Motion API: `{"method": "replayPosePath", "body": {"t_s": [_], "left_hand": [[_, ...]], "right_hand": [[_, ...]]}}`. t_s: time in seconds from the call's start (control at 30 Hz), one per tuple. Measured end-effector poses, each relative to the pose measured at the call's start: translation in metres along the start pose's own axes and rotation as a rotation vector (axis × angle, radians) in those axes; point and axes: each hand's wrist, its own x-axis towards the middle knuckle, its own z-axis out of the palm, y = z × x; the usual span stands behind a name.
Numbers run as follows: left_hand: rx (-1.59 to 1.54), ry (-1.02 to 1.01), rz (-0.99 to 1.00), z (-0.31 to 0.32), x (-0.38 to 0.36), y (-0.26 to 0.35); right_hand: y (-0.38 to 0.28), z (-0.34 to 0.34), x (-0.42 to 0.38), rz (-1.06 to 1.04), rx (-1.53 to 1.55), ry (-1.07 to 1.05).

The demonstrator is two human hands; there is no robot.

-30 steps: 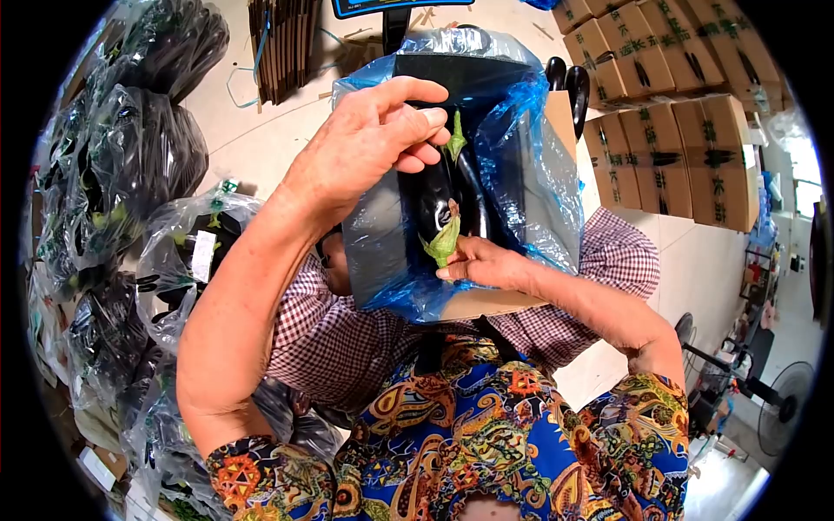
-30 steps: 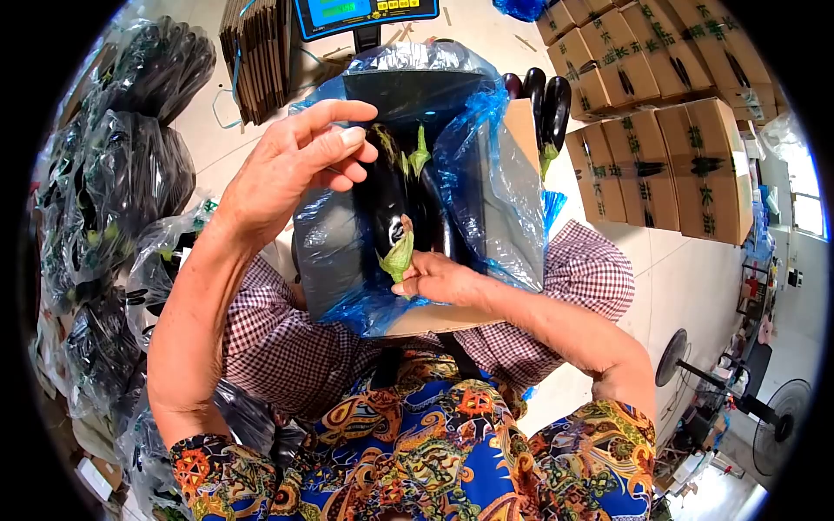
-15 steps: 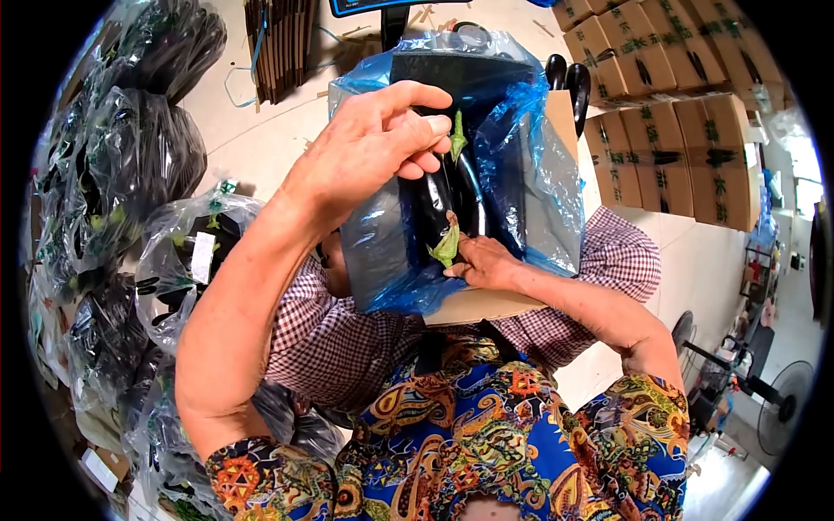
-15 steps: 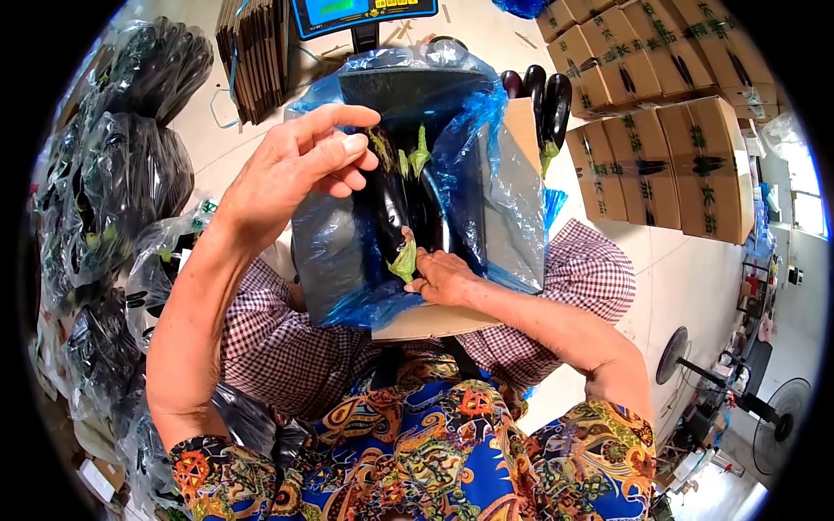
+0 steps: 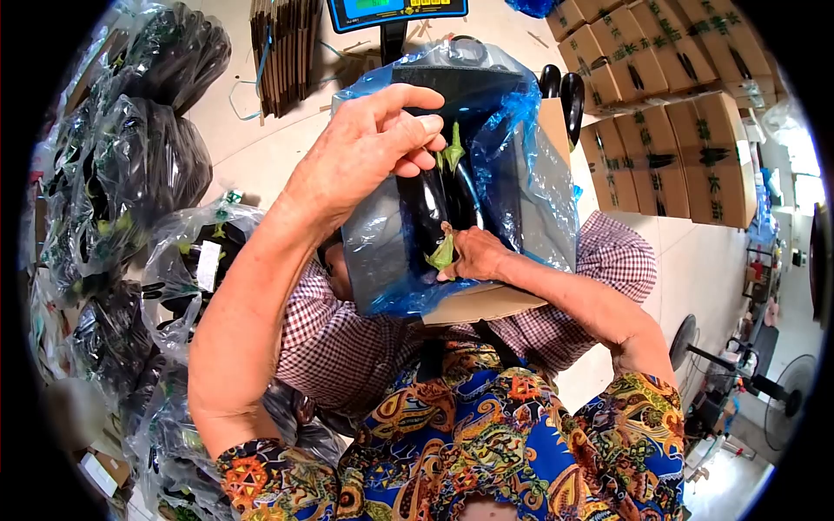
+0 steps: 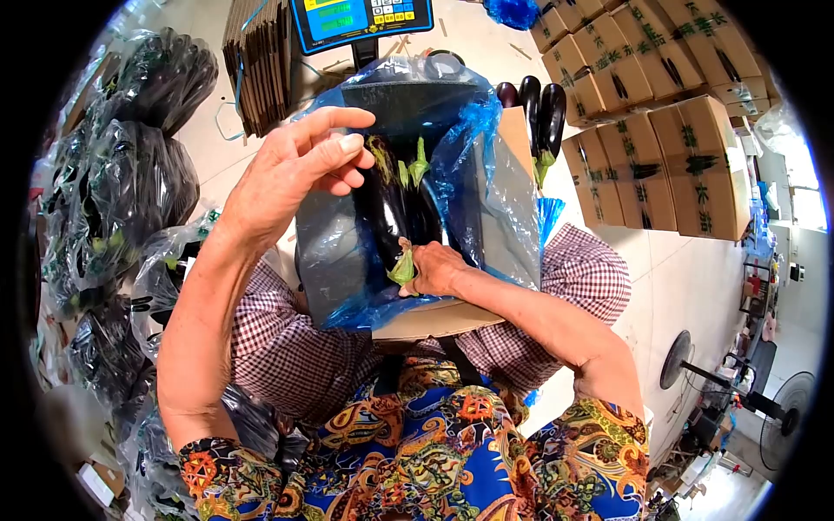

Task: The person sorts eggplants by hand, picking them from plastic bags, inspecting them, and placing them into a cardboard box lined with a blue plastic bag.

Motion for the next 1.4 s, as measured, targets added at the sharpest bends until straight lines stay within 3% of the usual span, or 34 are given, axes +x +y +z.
{"method": "replayPosePath", "body": {"t_s": [0.1, 0.13, 0.23, 0.4, 0.83, 0.93, 1.2, 1.23, 1.3, 1.4], "left_hand": [[-0.011, 0.012, 0.005, -0.001, -0.001, -0.001], [-0.011, 0.014, 0.002, -0.001, -0.002, 0.0], [-0.026, 0.025, 0.001, -0.001, -0.002, 0.001], [0.008, 0.051, 0.016, -0.003, -0.001, 0.0], [0.107, 0.006, 0.072, -0.001, -0.003, -0.008], [0.117, -0.02, 0.092, -0.003, -0.002, -0.007], [-0.143, 0.109, 0.06, -0.036, -0.018, 0.02], [-0.26, 0.128, 0.01, -0.045, -0.024, 0.024], [0.089, 0.261, 0.068, -0.067, -0.045, 0.022], [0.024, 0.441, -0.012, -0.111, -0.082, -0.009]], "right_hand": [[0.024, 0.006, 0.006, -0.214, 0.221, -0.015], [0.002, -0.018, -0.01, 0.018, 0.431, -0.169], [0.012, -0.003, 0.007, 0.062, 0.723, -0.066], [0.015, -0.002, 0.014, 0.071, 0.798, -0.162], [-0.007, -0.022, -0.017, 0.088, 0.804, -0.116], [0.008, 0.0, -0.004, 0.039, 0.852, -0.074], [0.012, 0.013, 0.006, -0.038, 0.397, 0.089], [0.002, 0.009, 0.0, -0.003, 0.443, 0.07], [-0.003, 0.003, -0.012, 0.021, 0.603, 0.077], [-0.007, -0.015, -0.023, 0.035, 0.842, -0.017]]}}
